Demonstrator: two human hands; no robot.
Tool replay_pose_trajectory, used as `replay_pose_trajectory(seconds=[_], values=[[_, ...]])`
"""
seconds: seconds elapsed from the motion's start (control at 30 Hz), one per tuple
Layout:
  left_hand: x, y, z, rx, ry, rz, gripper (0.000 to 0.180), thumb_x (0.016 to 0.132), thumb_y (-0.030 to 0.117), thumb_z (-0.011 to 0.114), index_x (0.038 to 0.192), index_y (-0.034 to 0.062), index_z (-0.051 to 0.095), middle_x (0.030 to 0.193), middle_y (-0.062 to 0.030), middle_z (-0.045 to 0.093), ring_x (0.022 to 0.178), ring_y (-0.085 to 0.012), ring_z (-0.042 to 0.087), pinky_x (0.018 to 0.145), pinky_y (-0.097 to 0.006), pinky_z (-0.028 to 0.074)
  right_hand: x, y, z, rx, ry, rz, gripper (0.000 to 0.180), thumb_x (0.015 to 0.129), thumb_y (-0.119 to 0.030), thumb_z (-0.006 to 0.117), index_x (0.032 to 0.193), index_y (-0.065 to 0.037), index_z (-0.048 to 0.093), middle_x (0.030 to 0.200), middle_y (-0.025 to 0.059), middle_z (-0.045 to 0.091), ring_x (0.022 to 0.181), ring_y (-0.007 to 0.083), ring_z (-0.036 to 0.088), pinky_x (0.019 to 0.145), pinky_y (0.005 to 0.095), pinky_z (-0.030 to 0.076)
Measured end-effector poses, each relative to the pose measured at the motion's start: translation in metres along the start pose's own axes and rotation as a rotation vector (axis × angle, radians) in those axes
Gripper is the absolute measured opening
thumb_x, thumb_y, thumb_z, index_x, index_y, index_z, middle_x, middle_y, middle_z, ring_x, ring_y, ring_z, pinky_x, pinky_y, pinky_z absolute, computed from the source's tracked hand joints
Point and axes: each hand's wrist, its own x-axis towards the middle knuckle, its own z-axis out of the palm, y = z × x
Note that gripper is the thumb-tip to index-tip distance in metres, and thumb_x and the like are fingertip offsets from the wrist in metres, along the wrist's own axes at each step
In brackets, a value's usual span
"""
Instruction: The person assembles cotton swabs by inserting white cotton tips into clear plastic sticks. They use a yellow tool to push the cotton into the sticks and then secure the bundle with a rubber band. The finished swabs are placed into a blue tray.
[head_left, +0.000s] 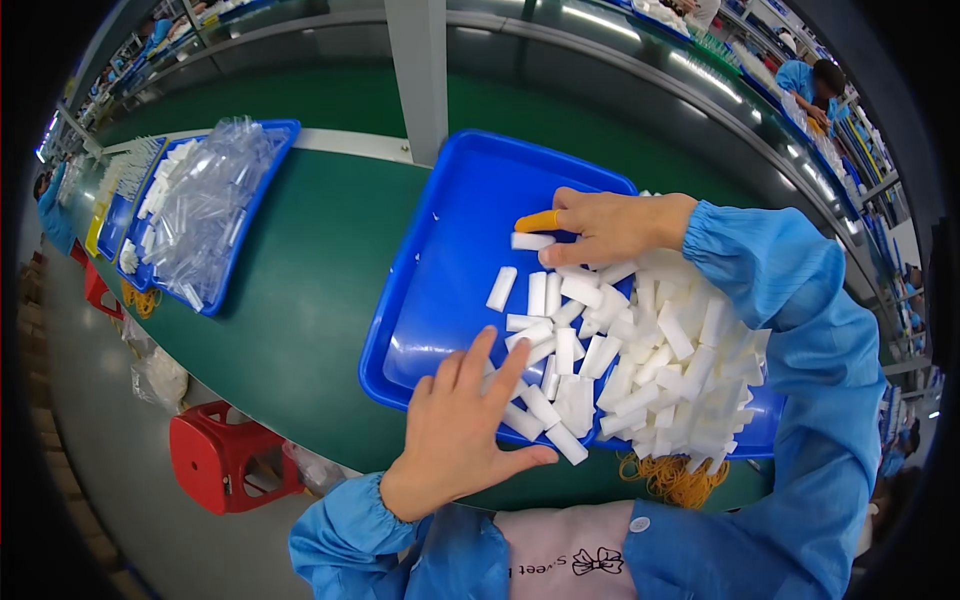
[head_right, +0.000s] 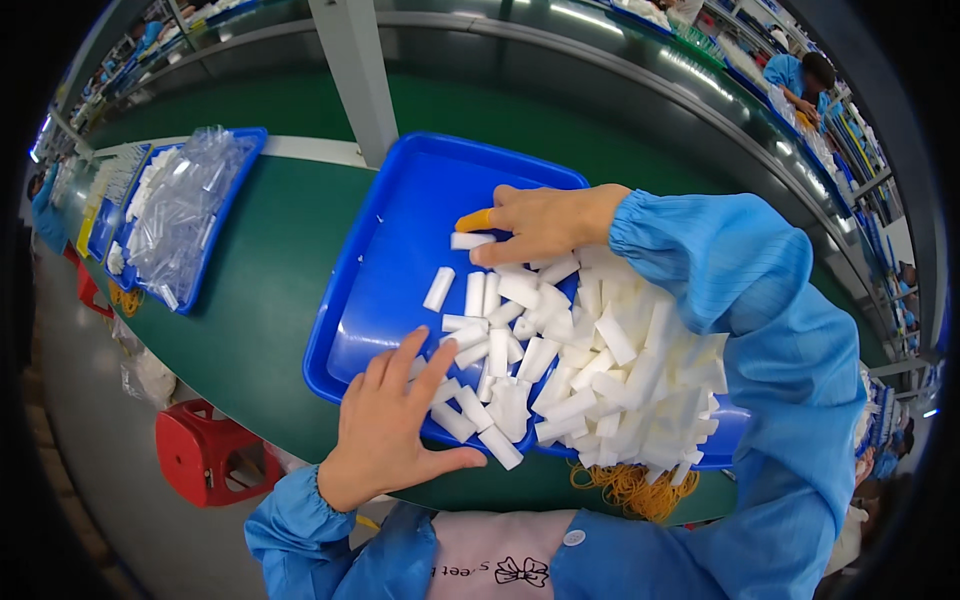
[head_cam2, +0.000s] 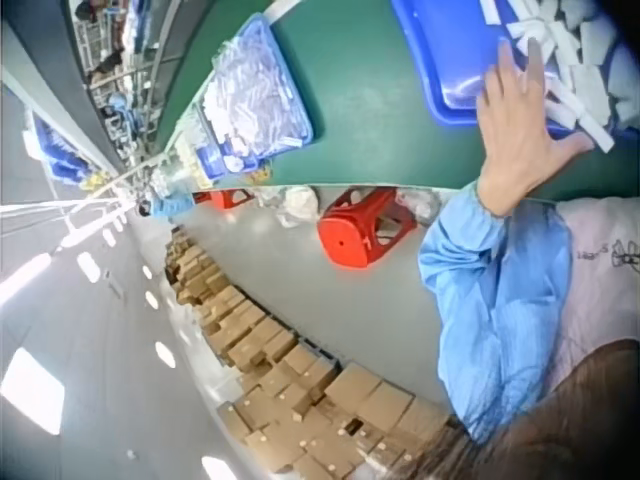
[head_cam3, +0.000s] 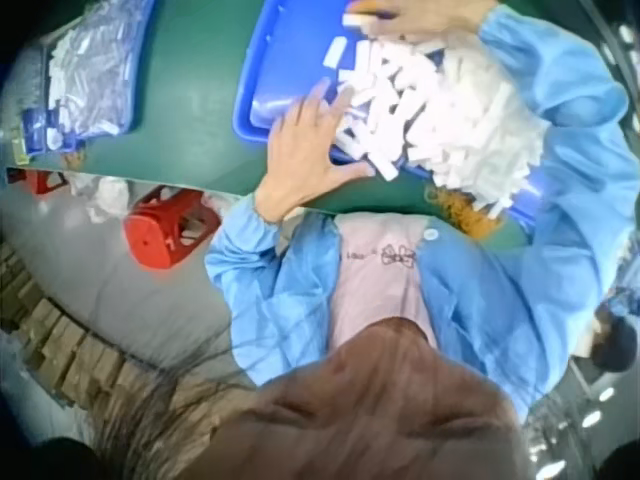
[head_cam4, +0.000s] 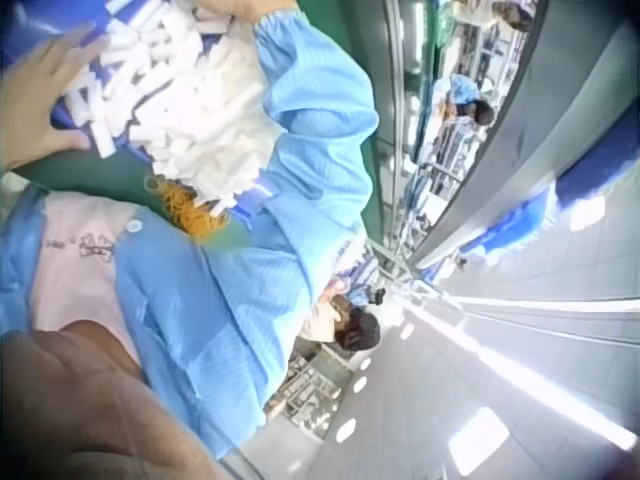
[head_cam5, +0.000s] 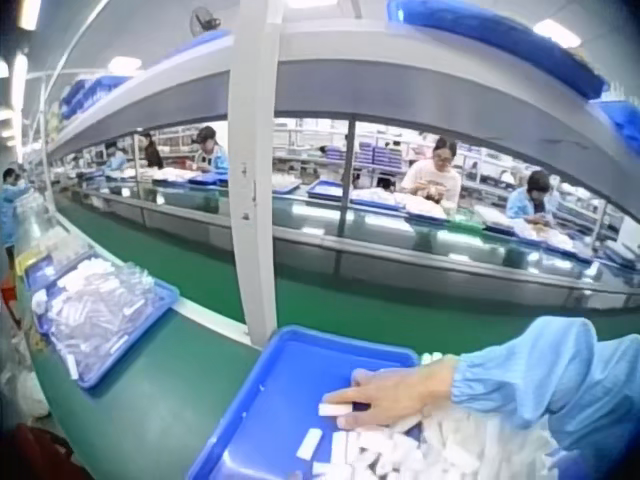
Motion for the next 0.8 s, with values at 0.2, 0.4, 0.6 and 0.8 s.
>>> replay_pose_trajectory(seconds=[0.2, 0.4, 0.6, 0.8], values=[[0.014, 0.003, 0.020, -0.068, 0.062, 0.091, 0.097, 0.056, 0.061, 0.075, 0.132, 0.0080, 0.047, 0.136, -0.0275, 0.036, 0.104, -0.0368, 0.051, 0.078, -0.043, 0.047, -0.006, -0.004, 0.024, 0.200, -0.158, -0.224, 0.062, 0.091, -0.056, 0.039, 0.136, -0.014, 0.045, 0.114, 0.0178, 0.047, 0.107, 0.0337, 0.048, 0.091, 0.0400, 0.038], [0.012, 0.008, 0.028, -0.133, 0.082, 0.145, 0.093, 0.056, 0.056, 0.078, 0.131, 0.0085, 0.048, 0.136, -0.0298, 0.035, 0.092, -0.0353, 0.056, 0.074, -0.039, 0.049, -0.010, -0.017, 0.037, 0.432, -0.351, -0.291, 0.064, 0.092, -0.054, 0.043, 0.134, -0.005, 0.046, 0.120, 0.0161, 0.050, 0.111, 0.0305, 0.048, 0.093, 0.0357, 0.038], [0.002, 0.021, 0.045, -0.200, 0.097, 0.240, 0.070, 0.066, 0.039, 0.076, 0.130, 0.0207, 0.052, 0.115, -0.0210, 0.047, 0.084, -0.0313, 0.056, 0.064, -0.036, 0.047, -0.010, -0.019, 0.042, 0.517, -0.603, -0.265, 0.067, 0.089, -0.058, 0.047, 0.131, -0.006, 0.049, 0.133, 0.0164, 0.048, 0.125, 0.0279, 0.043, 0.103, 0.0364, 0.034], [0.000, 0.026, 0.054, -0.468, -0.160, 0.516, 0.052, 0.072, 0.026, 0.074, 0.120, 0.0194, 0.058, 0.112, -0.0179, 0.050, 0.088, -0.0324, 0.058, 0.070, -0.037, 0.049, -0.031, -0.021, 0.047, 0.457, -0.675, -0.423, 0.065, 0.086, -0.055, 0.053, 0.124, -0.003, 0.054, 0.124, 0.0176, 0.053, 0.117, 0.0303, 0.049, 0.098, 0.0381, 0.038]])
